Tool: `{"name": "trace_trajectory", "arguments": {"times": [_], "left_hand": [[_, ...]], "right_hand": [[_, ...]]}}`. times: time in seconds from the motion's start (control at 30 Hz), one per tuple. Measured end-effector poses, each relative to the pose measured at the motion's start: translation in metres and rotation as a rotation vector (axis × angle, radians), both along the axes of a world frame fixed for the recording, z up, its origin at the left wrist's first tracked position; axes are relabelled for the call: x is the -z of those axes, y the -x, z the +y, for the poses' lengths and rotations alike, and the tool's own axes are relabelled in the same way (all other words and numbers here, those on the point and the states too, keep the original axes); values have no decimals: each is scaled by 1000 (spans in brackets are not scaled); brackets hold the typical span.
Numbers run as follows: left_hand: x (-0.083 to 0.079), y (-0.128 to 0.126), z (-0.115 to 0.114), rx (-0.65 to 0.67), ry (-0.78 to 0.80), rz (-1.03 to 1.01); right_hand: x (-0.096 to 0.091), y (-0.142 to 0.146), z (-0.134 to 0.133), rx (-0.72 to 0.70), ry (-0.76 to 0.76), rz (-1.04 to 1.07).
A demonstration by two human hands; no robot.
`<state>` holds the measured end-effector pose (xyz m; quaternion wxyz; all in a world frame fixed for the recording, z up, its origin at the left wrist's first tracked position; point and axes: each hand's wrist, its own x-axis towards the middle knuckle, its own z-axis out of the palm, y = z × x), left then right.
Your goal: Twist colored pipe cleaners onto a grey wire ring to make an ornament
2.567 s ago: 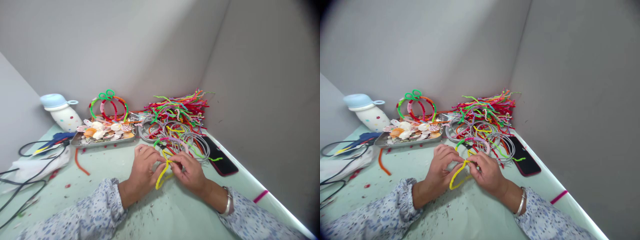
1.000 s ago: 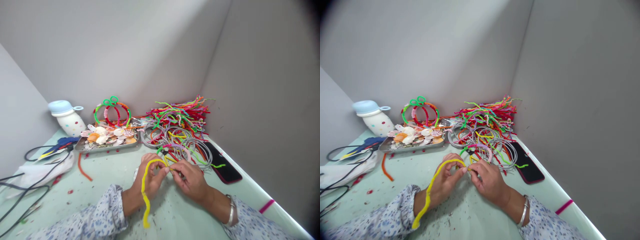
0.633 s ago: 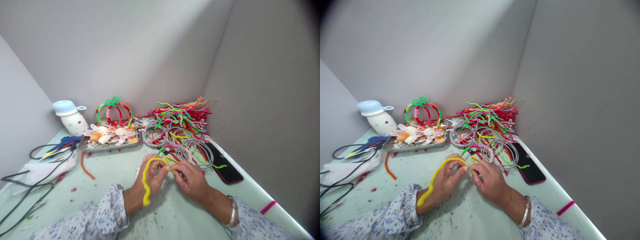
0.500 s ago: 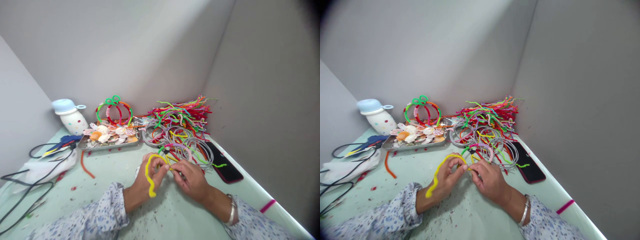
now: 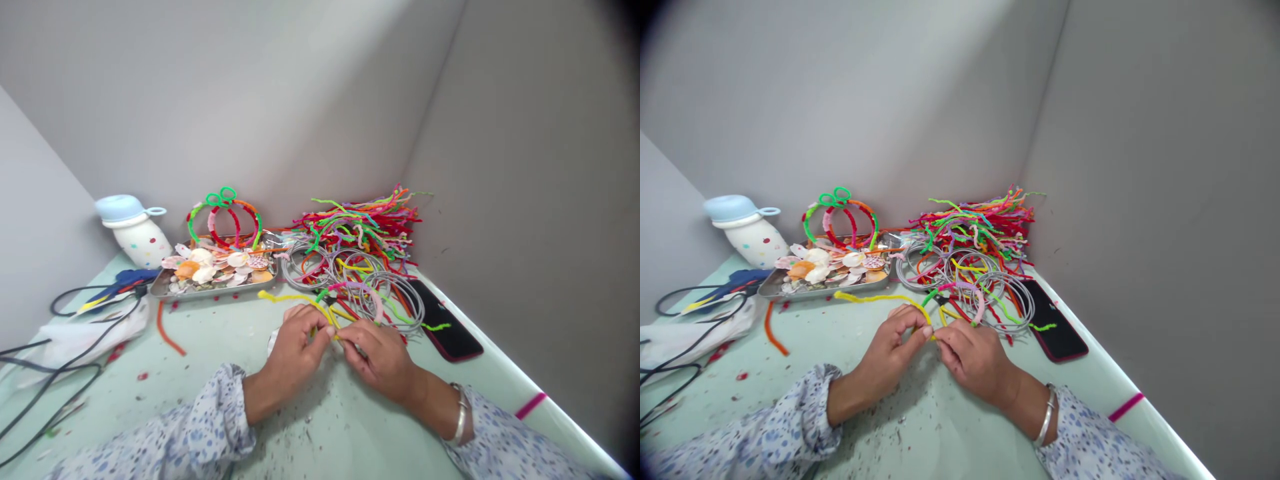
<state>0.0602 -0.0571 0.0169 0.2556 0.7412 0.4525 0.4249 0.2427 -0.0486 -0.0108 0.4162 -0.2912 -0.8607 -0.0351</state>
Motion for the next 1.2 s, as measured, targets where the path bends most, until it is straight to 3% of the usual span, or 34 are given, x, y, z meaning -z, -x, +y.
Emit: {"name": "trace_trajectory", "arguments": {"times": [0.23,0.43,0.6,1.2], "left_hand": [[2,-1,-3,-51,-142,74],[3,1,-6,-137,-366,140],[-1,4,-6,-106,-503,226],[-3,8,-2,-37,-605,311]], "right_hand": [[0,2,0,54,126,106],[-1,3,1,98,125,165],[0,2,1,101,132,163],[-2,2,-1,45,168,183]]}}
